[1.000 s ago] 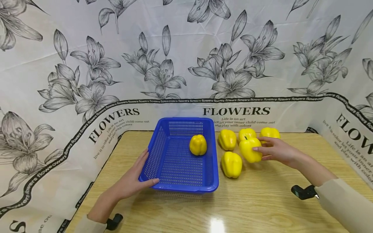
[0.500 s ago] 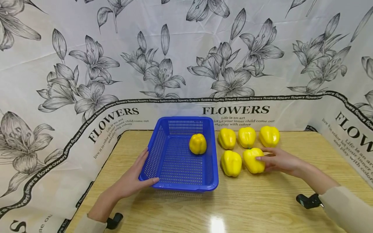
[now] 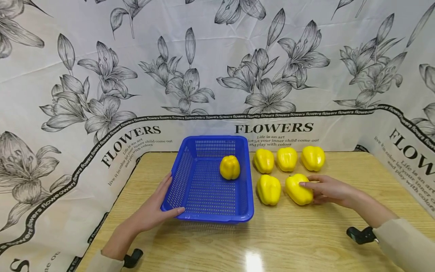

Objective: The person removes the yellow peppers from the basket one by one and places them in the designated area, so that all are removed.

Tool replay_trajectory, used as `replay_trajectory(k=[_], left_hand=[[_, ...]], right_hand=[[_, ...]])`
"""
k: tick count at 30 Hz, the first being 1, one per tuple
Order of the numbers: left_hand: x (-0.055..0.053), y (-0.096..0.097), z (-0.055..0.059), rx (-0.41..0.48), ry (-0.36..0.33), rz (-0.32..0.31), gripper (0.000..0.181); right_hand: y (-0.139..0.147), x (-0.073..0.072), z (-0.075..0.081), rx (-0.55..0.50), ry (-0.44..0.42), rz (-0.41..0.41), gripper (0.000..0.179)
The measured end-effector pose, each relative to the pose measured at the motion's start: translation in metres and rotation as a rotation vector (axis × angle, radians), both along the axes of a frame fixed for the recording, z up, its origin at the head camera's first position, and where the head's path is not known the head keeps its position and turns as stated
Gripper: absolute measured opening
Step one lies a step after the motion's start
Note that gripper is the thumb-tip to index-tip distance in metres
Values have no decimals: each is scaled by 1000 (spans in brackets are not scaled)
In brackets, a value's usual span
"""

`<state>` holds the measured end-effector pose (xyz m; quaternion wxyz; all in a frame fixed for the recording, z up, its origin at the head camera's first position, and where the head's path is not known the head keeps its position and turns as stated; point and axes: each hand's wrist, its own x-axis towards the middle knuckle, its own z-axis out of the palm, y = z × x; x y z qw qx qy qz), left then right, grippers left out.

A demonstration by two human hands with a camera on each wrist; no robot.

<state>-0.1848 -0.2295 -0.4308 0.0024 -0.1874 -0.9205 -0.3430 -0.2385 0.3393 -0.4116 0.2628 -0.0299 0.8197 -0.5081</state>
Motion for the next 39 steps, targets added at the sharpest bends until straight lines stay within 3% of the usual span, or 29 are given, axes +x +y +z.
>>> replay_trajectory(k=[9, 20, 29, 39], left_hand=[[1, 1, 0, 2, -3, -2, 111], [0, 1, -1, -6, 7, 6, 111], [1, 0, 0, -6, 5, 10, 110], [1, 1, 0, -1, -2, 9, 110]], right_hand=[[-6, 4, -2, -18, -33, -42, 78], [-6, 4, 2, 95, -22, -34, 85], [0, 4, 3, 167, 138, 19, 84], [-5, 10, 16, 322, 440, 9, 82]])
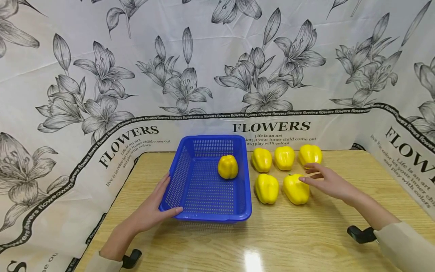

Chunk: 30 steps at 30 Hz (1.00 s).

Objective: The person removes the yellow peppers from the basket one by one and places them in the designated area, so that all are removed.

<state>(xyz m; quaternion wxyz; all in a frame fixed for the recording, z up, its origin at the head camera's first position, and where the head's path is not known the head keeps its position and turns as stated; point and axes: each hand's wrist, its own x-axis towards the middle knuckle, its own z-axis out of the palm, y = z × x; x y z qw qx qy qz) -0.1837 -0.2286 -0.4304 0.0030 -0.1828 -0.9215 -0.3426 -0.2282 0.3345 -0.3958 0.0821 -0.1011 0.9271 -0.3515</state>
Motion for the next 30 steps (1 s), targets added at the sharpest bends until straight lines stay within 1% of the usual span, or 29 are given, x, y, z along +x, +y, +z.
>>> replay_trajectory(k=[5, 9, 15, 19, 23, 26, 30], left_hand=[[-1, 0, -1, -1, 3, -4, 111], [-1, 0, -1, -3, 3, -5, 111], [-1, 1, 0, -2, 7, -9, 112], [-1, 0, 0, -5, 11, -12, 112], [-1, -1, 0, -8, 12, -13, 112], [-1, -1, 0, -11, 14, -14, 112], [0, -1, 1, -7, 13, -14, 112]], right_hand=[[-11, -3, 13, 7, 109, 30, 77], [-27, -6, 25, 0, 187, 81, 72], [-56, -10, 39, -12, 206, 149, 70], [-74, -14, 45, -20, 245, 195, 66], [-92, -18, 52, -3, 278, 251, 64], [-106, -22, 55, 20, 293, 285, 66], [-126, -28, 57, 61, 318, 321, 67]])
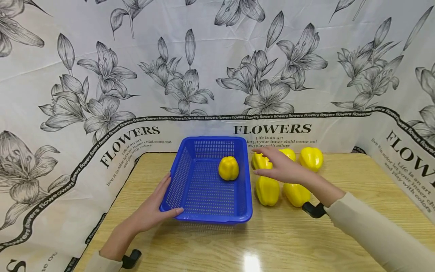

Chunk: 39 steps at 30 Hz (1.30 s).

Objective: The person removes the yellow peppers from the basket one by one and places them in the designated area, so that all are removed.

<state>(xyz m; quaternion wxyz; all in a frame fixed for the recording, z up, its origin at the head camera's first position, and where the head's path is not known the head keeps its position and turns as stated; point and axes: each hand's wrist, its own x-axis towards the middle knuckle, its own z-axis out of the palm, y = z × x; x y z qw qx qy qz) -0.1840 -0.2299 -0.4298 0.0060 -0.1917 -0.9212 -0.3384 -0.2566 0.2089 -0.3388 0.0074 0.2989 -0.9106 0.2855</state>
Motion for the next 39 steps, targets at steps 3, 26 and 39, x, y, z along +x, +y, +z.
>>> replay_trajectory(k=[3, 26, 39], left_hand=[[0, 0, 0, 1, 0, 2, 112], [1, 0, 1, 19, -6, -2, 112], [0, 0, -1, 17, -6, -3, 112]], right_hand=[[-15, -4, 0, 27, 15, 20, 68], [-102, -43, -27, 278, 48, 113, 73], [-117, -56, -46, 572, 162, 100, 73]])
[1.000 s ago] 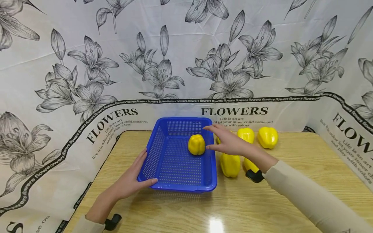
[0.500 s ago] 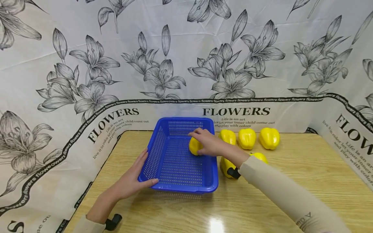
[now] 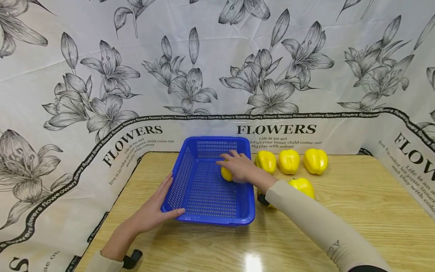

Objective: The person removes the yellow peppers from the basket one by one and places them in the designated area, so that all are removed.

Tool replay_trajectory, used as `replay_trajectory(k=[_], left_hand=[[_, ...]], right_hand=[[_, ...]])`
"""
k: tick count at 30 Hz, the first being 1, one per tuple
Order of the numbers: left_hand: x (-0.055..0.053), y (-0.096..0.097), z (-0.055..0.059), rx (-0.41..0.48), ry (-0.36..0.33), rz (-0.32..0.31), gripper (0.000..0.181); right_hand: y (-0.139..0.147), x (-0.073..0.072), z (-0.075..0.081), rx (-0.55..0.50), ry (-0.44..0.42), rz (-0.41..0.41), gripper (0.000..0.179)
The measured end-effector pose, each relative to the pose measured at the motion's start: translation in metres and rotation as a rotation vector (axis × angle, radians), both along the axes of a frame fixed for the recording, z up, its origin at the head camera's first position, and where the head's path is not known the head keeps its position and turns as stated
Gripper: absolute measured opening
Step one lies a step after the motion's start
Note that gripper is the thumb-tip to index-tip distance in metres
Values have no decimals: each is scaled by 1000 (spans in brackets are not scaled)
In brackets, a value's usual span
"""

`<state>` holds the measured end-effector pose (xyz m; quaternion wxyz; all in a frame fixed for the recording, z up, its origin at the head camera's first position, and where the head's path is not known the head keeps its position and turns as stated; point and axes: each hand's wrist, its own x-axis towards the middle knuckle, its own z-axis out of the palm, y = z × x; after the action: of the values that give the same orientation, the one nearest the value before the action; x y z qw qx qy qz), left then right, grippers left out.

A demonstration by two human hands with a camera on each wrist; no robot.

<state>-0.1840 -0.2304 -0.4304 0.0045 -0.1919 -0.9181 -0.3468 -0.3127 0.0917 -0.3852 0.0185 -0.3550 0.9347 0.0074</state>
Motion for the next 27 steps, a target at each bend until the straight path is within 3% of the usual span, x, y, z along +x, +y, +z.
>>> replay_trajectory(k=[7, 11, 18, 27], left_hand=[[-1, 1, -1, 8, -1, -5, 111], [-1, 1, -1, 5, -4, -2, 112], [-1, 1, -1, -8, -5, 5, 111], [0, 0, 1, -6, -6, 11, 109]], right_hand=[[-2, -2, -5, 83, 39, -19, 56], [-3, -3, -6, 54, 17, -54, 49], [-1, -5, -6, -19, -31, -63, 59], [-2, -9, -7, -97, -13, -9, 59]])
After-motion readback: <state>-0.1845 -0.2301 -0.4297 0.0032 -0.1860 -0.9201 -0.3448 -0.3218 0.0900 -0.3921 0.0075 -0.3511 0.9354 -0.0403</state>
